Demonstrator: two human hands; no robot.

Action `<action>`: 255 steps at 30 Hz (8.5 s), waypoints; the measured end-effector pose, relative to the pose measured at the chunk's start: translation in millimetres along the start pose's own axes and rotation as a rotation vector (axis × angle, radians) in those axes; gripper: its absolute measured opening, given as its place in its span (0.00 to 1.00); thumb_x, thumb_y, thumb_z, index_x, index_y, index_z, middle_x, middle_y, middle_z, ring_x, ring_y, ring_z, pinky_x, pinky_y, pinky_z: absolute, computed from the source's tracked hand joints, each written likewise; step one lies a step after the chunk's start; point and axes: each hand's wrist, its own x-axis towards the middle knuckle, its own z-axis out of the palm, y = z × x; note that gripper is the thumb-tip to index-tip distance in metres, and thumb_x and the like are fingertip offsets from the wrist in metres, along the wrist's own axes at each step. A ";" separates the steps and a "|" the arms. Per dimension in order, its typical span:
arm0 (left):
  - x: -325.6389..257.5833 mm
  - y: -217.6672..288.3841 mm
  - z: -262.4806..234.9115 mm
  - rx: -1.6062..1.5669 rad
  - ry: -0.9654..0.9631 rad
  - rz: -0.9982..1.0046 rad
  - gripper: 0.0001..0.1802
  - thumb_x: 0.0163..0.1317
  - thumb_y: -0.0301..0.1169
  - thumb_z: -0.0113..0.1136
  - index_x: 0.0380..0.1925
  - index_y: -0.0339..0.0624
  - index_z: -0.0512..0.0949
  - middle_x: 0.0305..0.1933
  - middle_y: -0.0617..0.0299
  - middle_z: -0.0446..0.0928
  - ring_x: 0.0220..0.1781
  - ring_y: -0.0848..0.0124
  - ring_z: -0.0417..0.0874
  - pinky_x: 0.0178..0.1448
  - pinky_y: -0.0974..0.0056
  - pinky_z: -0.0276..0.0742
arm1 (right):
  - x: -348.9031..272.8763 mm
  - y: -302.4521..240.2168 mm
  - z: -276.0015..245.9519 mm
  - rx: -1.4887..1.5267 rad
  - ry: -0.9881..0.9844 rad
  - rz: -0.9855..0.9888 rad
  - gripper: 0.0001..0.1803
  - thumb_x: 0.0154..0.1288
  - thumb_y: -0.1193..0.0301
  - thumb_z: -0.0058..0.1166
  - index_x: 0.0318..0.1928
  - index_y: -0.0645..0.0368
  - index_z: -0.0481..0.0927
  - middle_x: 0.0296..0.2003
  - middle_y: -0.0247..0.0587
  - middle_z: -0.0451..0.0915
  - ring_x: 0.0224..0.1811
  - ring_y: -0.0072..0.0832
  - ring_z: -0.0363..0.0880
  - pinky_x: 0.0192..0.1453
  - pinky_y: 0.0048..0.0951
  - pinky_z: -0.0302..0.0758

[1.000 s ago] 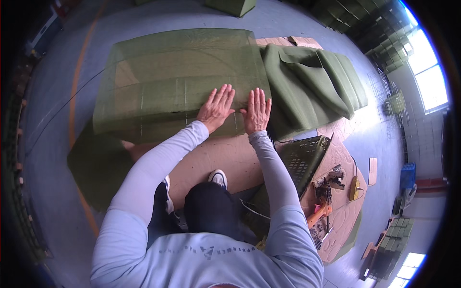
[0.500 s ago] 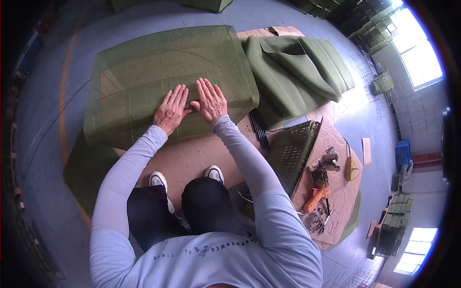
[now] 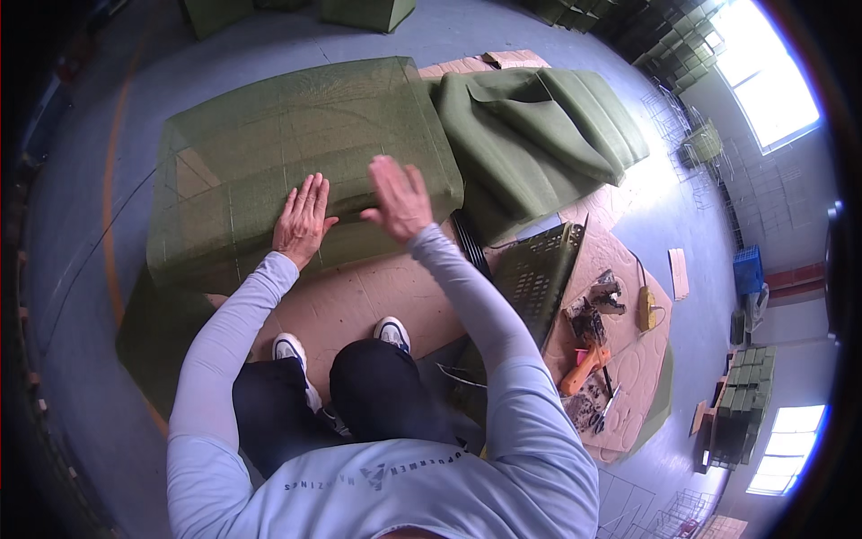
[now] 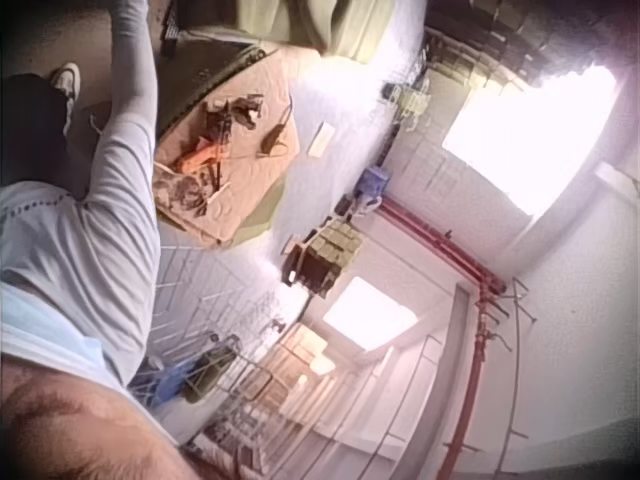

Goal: Assembling green mesh onto a wire frame using a hot glue gun.

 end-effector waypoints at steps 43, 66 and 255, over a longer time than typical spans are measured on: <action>-166.2 -119.3 -75.2 -1.117 0.329 -1.117 0.19 0.52 0.37 0.62 0.39 0.34 0.76 0.37 0.63 0.77 0.37 0.78 0.73 0.44 0.70 0.68 | -28.4 148.7 6.8 1.078 0.405 0.893 0.21 0.57 0.59 0.54 0.32 0.71 0.77 0.28 0.34 0.76 0.31 0.19 0.68 0.36 0.20 0.66; -194.4 -101.5 -96.7 -0.099 0.088 -0.225 0.22 0.50 0.15 0.43 0.46 0.41 0.73 0.51 0.59 0.72 0.56 0.66 0.70 0.58 0.65 0.67 | -396.5 16.4 -194.8 -0.536 0.091 1.457 0.31 0.45 0.44 0.57 0.36 0.60 0.72 0.33 0.48 0.74 0.37 0.41 0.74 0.42 0.37 0.71; -152.6 -144.5 -117.9 -0.811 0.262 -0.806 0.13 0.52 0.38 0.60 0.29 0.40 0.80 0.27 0.62 0.80 0.30 0.73 0.78 0.39 0.69 0.72 | -74.4 -231.1 21.2 1.325 -0.100 0.321 0.04 0.47 0.76 0.56 0.26 0.61 0.75 0.26 0.34 0.74 0.31 0.24 0.74 0.37 0.24 0.69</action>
